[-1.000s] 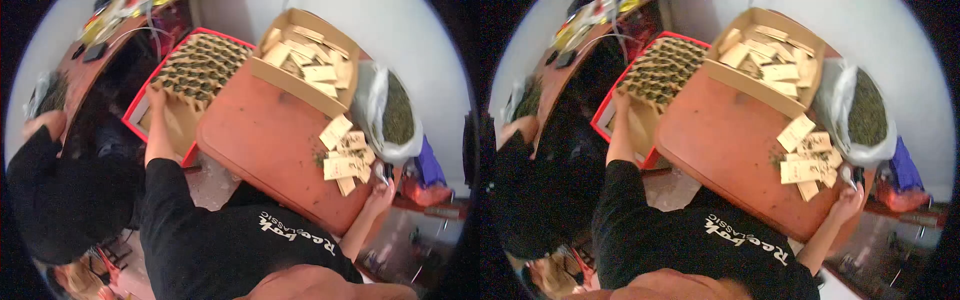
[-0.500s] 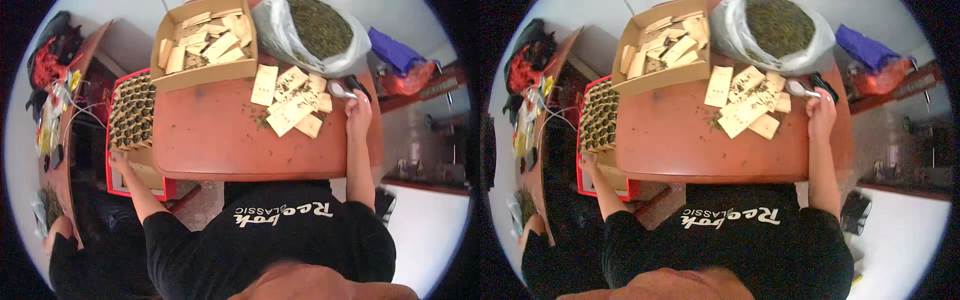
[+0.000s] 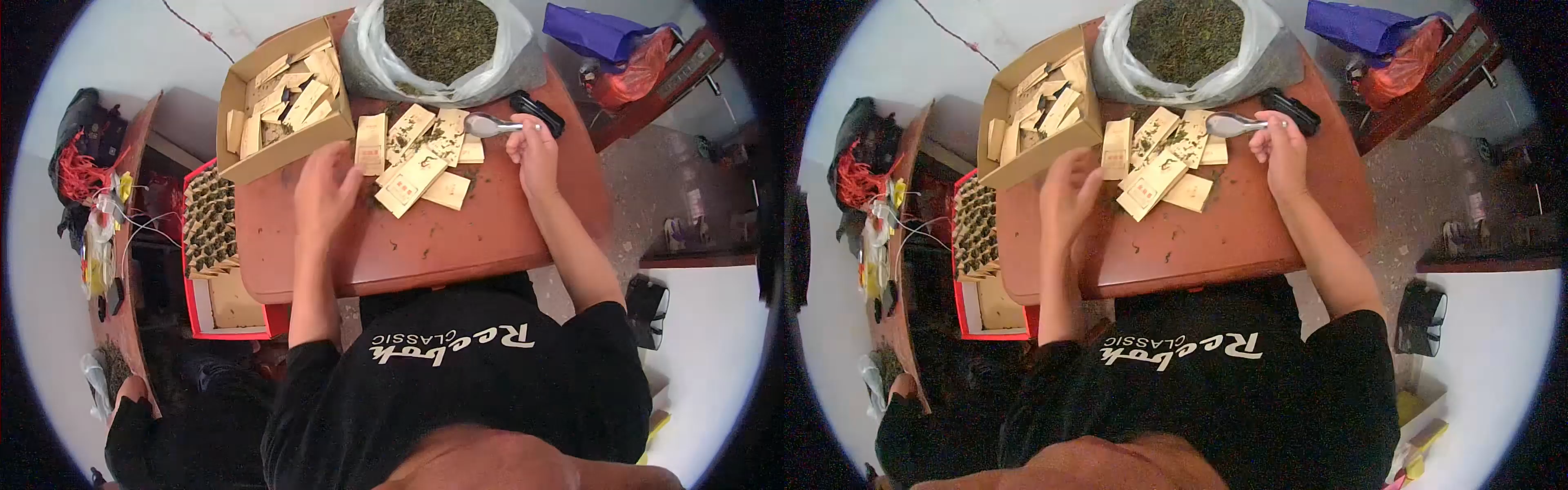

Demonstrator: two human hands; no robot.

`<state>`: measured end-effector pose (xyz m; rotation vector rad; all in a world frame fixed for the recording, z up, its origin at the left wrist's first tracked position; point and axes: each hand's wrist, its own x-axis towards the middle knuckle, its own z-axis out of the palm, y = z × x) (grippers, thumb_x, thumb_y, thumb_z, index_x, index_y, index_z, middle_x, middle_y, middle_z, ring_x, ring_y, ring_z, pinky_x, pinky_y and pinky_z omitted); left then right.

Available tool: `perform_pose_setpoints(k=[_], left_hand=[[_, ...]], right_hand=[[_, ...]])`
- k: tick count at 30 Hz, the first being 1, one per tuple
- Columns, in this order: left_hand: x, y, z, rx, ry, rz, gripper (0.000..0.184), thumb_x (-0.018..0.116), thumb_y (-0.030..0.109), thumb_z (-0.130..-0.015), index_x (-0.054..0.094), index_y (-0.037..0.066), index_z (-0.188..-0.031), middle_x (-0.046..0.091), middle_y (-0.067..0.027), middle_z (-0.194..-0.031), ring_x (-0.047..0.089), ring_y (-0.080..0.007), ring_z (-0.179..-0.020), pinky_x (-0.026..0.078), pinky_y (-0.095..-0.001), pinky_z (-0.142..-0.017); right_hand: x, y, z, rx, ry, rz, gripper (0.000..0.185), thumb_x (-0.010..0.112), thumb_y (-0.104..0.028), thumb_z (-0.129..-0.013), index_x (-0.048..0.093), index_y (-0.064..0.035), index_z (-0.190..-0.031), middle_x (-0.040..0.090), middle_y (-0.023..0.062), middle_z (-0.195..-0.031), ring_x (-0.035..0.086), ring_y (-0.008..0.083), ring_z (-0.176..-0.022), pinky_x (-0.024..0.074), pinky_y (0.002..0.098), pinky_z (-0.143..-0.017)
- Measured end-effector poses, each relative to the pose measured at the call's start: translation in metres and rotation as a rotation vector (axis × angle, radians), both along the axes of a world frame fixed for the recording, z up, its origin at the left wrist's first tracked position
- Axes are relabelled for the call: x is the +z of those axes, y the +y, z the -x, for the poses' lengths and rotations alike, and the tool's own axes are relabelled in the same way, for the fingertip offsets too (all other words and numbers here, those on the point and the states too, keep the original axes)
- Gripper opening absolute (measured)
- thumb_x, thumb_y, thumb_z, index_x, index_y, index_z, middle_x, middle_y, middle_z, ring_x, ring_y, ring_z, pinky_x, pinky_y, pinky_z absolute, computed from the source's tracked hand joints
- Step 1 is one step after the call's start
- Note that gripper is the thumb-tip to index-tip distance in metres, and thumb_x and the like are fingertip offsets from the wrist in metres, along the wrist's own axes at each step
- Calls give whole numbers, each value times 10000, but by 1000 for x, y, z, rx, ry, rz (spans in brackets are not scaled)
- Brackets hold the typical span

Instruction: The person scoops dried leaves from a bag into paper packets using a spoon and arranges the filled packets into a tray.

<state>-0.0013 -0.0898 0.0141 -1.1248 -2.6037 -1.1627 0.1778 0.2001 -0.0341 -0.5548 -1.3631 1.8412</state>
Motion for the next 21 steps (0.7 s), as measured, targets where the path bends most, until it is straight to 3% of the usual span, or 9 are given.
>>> perform_pose_setpoints(k=[2, 5, 7, 21], left_hand=[[8, 27, -8, 16, 179, 209, 457, 707, 279, -815, 577, 67, -1198, 619, -181, -1168, 589, -370, -1081, 524, -459, -845], [3, 50, -12, 104, 170, 331, 508, 705, 373, -793, 575, 79, -1186, 626, -171, -1167, 577, -386, -1099, 511, -501, -863], [2, 54, -12, 141, 166, 399, 540, 721, 365, -773, 565, 80, -1205, 622, -154, -1187, 568, -372, -1118, 512, -493, -871], [-4, 33, -18, 136, 155, 69, 490, 686, 136, -747, 540, 64, -1209, 579, -154, -1149, 533, -366, -1105, 458, -452, -937]], right_hand=[[0, 2, -1, 36, 24, 21, 262, 457, -234, -1026, 586, -14, -1083, 581, 22, -669, 483, 78, -557, 373, 217, -503], [2, 3, -2, 70, 66, 66, 250, 458, -226, -1026, 584, -18, -1081, 585, 21, -673, 493, 74, -558, 373, 214, -500], [5, -1, -2, 66, 72, 118, 243, 457, -221, -1026, 584, -21, -1079, 586, 21, -675, 496, 73, -558, 373, 215, -498], [53, -37, 12, 77, 103, -72, 235, 474, -222, -1026, 611, -35, -1067, 584, -8, -668, 456, 35, -552, 345, 188, -495]])
